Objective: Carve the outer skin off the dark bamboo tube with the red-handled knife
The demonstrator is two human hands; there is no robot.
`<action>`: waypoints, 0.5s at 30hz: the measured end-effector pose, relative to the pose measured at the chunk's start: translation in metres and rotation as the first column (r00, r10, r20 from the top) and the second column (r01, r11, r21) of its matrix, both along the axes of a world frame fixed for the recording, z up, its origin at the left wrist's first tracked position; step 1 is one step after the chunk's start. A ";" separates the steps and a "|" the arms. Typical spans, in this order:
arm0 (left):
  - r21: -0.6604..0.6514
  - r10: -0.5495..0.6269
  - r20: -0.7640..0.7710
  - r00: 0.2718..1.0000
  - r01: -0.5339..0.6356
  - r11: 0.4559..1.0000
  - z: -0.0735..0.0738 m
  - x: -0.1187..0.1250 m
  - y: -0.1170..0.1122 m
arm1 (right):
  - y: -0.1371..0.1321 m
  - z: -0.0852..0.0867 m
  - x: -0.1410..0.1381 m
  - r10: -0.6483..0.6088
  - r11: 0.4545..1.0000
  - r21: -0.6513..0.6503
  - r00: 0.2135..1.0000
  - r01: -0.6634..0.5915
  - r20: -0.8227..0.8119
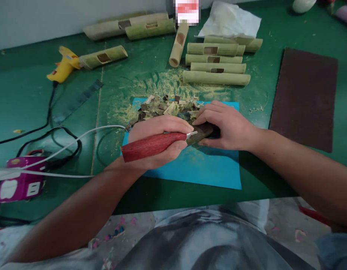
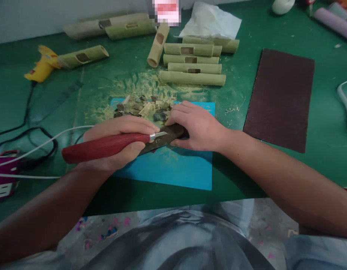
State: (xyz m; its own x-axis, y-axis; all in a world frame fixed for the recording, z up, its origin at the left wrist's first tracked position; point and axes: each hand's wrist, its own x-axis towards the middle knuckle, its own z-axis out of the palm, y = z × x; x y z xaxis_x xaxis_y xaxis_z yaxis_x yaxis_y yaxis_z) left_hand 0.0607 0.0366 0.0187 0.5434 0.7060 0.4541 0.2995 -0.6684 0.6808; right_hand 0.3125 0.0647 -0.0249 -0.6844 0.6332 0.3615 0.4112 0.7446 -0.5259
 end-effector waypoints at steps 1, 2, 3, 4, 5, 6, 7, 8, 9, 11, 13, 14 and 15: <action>-0.008 0.011 0.002 1.000 -0.011 1.000 0.001 0.001 -0.001 | 0.000 0.000 0.000 0.000 1.000 0.000 1.000 0.000 0.000; -0.017 0.024 0.001 1.000 -0.024 1.000 0.001 0.002 -0.001 | 0.000 0.000 0.000 0.002 1.000 -0.002 1.000 -0.002 0.006; -0.026 0.038 -0.007 0.999 -0.039 0.999 0.002 0.003 -0.002 | 0.000 0.001 0.000 0.005 1.000 -0.006 1.000 -0.005 0.015; -0.034 0.052 -0.016 0.999 -0.052 0.998 0.002 0.005 -0.002 | 0.000 0.001 0.000 0.008 1.000 -0.009 1.000 -0.008 0.023; -0.036 0.060 -0.024 0.998 -0.061 0.997 0.002 0.006 -0.002 | 0.000 0.002 0.000 0.009 1.000 -0.010 1.000 -0.009 0.030; -0.030 0.062 -0.027 0.998 -0.063 0.998 0.002 0.007 -0.002 | 0.000 0.002 0.001 0.009 1.000 -0.010 0.999 -0.009 0.032; -0.015 0.061 -0.025 0.998 -0.062 0.998 0.001 0.007 -0.002 | 0.000 0.003 0.001 0.009 1.000 -0.009 0.999 -0.009 0.034; 0.004 0.052 -0.022 0.998 -0.051 0.999 0.000 0.007 -0.001 | 0.001 0.003 0.001 0.011 1.000 -0.009 0.999 -0.011 0.037; 0.025 0.041 -0.016 0.999 -0.040 0.999 -0.002 0.007 0.000 | 0.001 0.003 0.001 0.014 1.000 -0.008 0.999 -0.013 0.040; 0.059 0.024 -0.003 1.000 -0.024 0.998 -0.005 0.006 0.001 | 0.000 0.003 0.002 0.016 1.000 -0.003 0.999 -0.016 0.049; 0.075 0.036 0.016 0.999 -0.037 0.996 -0.007 0.006 0.001 | 0.000 0.003 0.002 0.011 1.000 0.004 0.999 -0.011 0.045; 0.085 0.047 0.036 0.998 -0.050 0.995 -0.008 0.006 0.000 | 0.000 0.002 0.002 0.009 1.000 0.007 0.999 -0.009 0.036; 0.100 0.062 0.064 0.996 -0.068 0.993 -0.009 0.006 -0.001 | -0.001 0.002 0.002 0.008 1.000 0.009 1.000 -0.008 0.026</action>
State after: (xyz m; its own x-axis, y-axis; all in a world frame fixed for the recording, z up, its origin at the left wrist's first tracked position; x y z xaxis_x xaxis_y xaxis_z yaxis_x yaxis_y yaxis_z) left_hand 0.0668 0.0361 0.0098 0.4673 0.6871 0.5564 0.3044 -0.7159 0.6284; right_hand 0.3140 0.0640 -0.0231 -0.6986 0.6245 0.3492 0.4190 0.7526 -0.5079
